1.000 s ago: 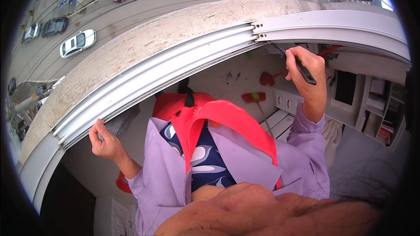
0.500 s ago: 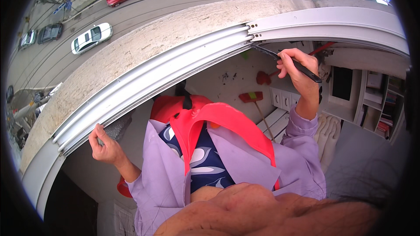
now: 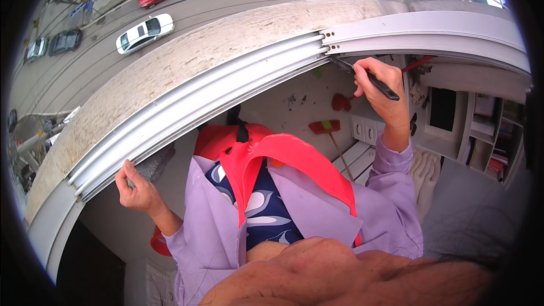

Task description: The person cleans the window frame using a scraper tool and a cloth. They scrape along the frame's grooves and wipe the surface repeatedly with a grey cloth.

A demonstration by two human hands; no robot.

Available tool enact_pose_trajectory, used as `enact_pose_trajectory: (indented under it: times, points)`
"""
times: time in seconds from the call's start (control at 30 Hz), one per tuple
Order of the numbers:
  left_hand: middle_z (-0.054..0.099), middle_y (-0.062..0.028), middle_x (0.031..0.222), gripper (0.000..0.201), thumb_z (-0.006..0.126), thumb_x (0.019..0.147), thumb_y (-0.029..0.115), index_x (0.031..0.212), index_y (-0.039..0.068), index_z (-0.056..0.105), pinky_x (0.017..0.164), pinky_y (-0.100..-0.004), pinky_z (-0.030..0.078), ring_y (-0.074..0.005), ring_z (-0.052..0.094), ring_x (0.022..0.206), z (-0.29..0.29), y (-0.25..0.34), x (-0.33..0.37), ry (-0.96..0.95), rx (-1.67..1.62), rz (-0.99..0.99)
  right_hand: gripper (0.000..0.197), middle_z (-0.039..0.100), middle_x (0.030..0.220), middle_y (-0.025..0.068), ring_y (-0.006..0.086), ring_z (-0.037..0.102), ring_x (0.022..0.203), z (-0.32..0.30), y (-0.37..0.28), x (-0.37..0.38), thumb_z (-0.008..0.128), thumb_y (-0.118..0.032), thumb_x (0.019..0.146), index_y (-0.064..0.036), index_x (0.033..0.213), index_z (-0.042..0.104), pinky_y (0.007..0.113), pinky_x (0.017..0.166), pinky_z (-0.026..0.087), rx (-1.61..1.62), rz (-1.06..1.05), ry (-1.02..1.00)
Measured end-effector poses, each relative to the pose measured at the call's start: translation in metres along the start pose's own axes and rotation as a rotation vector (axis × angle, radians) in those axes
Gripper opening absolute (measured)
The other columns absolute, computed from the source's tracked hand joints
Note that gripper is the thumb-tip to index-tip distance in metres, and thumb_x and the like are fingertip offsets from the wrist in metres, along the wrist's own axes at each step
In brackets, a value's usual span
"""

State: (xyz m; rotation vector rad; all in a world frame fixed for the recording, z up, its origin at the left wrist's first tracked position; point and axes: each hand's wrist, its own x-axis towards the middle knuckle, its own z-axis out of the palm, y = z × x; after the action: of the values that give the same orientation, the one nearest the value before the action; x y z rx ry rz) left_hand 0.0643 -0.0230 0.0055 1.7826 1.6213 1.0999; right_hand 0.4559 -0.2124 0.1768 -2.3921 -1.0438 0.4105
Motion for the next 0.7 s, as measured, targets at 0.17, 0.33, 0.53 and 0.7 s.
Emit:
enact_pose_trajectory:
  times: [0.17,0.33,0.53,0.7]
  points:
    - [0.066,-0.0031,0.078,0.021,0.064,0.095,0.015,0.089,-0.005,0.067,0.07,-0.0221,0.047,-0.008,0.057,0.072,-0.001,0.004,-0.001,-0.006,-0.004,-0.003,0.008,0.064,0.066,0.0077,0.0093,0.06,0.049,-0.002,-0.028,-0.028,0.061,-0.002,0.089,0.0033,0.088,0.067,0.022,0.047,0.046,-0.099,0.005,0.269]
    - [0.068,-0.0078,0.077,0.015,0.065,0.093,0.009,0.091,-0.006,0.067,0.067,-0.0241,0.051,-0.0118,0.062,0.069,-0.001,-0.001,-0.001,0.006,0.035,0.009,0.005,0.065,0.068,0.0085,0.0099,0.062,0.05,-0.007,-0.029,-0.034,0.062,0.001,0.087,0.0041,0.086,0.066,0.022,0.047,0.047,0.037,0.025,0.169]
    - [0.068,-0.0077,0.076,0.015,0.065,0.093,0.009,0.09,-0.006,0.067,0.067,-0.0241,0.051,-0.012,0.062,0.069,-0.002,-0.003,0.0,-0.014,0.047,0.041,0.009,0.065,0.067,0.0077,0.0111,0.063,0.052,0.007,-0.02,-0.024,0.058,0.002,0.089,0.0058,0.086,0.066,0.023,0.054,0.053,0.256,-0.027,0.035]
    - [0.067,-0.0073,0.076,0.015,0.066,0.092,0.008,0.088,-0.006,0.066,0.068,-0.0244,0.05,-0.0121,0.061,0.069,0.002,0.0,0.003,-0.014,0.057,0.046,0.013,0.067,0.067,0.0121,0.0136,0.064,0.051,0.015,-0.006,-0.012,0.056,0.0,0.092,0.0075,0.089,0.066,0.025,0.056,0.055,0.407,0.028,-0.09]
